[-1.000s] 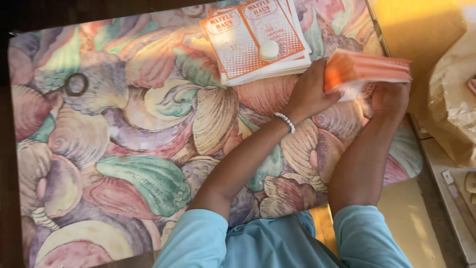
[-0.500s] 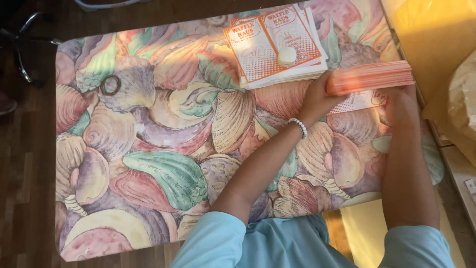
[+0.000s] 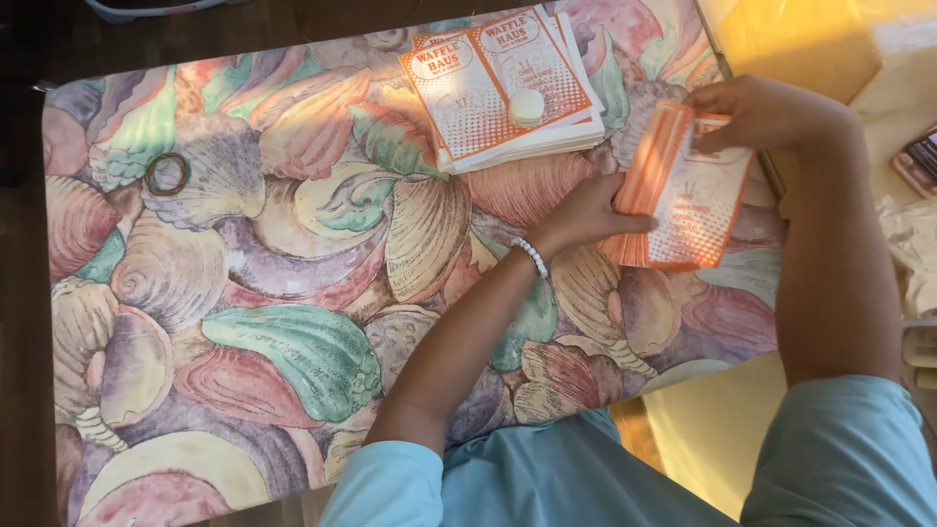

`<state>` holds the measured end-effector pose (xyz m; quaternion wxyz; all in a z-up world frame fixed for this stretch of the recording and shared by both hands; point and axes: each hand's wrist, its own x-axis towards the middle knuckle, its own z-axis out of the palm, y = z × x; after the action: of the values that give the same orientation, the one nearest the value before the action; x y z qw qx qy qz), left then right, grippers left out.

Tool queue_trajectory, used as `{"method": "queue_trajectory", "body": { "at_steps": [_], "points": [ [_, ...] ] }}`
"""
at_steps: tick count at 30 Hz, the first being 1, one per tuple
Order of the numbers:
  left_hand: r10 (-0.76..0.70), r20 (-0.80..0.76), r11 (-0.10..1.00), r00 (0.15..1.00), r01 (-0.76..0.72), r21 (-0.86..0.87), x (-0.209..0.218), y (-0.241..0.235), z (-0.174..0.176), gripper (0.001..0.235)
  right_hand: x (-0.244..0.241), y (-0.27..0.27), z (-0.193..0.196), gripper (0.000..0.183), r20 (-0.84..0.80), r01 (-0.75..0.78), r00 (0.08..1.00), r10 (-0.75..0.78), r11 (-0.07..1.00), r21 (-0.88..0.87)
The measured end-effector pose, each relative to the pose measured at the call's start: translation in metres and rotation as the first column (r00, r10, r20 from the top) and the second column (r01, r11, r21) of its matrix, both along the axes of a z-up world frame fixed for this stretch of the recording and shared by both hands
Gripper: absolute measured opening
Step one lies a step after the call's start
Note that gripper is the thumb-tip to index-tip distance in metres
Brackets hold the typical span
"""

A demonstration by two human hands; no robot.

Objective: Folding flat paper bags into their final shape and stacking them.

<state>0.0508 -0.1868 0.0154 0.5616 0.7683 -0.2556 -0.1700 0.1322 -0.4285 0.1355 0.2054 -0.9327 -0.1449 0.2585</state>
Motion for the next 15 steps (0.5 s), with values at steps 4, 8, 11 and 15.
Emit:
{"method": "queue_trajectory", "body": {
  "at_steps": [4,8,11,15],
  "points": [
    [0.149,-0.209,0.983,0.966,-0.167,-0.073,0.001,-0.007,-0.016,0.05,-0.022,0.011,-0.007,0.041,-0.046,0.223,0.975,-0.218,0.957,0.184],
    [0.207,-0.182,0.978,0.961,-0.202,0.049,-0.007,-0.016,-0.002,0.038,-0.032,-0.006,-0.027,0.048,-0.137,0.28,0.96,-0.244,0.862,0.423],
    [0.315,-0.072,0.949,0.946,-0.313,0.037,-0.007,-0.031,-0.022,0.025,-0.051,-0.017,-0.036,0.07,0.056,0.247,0.949,-0.311,0.84,0.483],
    [0.414,-0.028,0.839,0.91,-0.393,-0.377,-0.007,-0.044,-0.022,0.021,-0.097,-0.005,-0.054,0.074,0.131,0.218,0.889,-0.439,0.656,0.723]
  ]
}}
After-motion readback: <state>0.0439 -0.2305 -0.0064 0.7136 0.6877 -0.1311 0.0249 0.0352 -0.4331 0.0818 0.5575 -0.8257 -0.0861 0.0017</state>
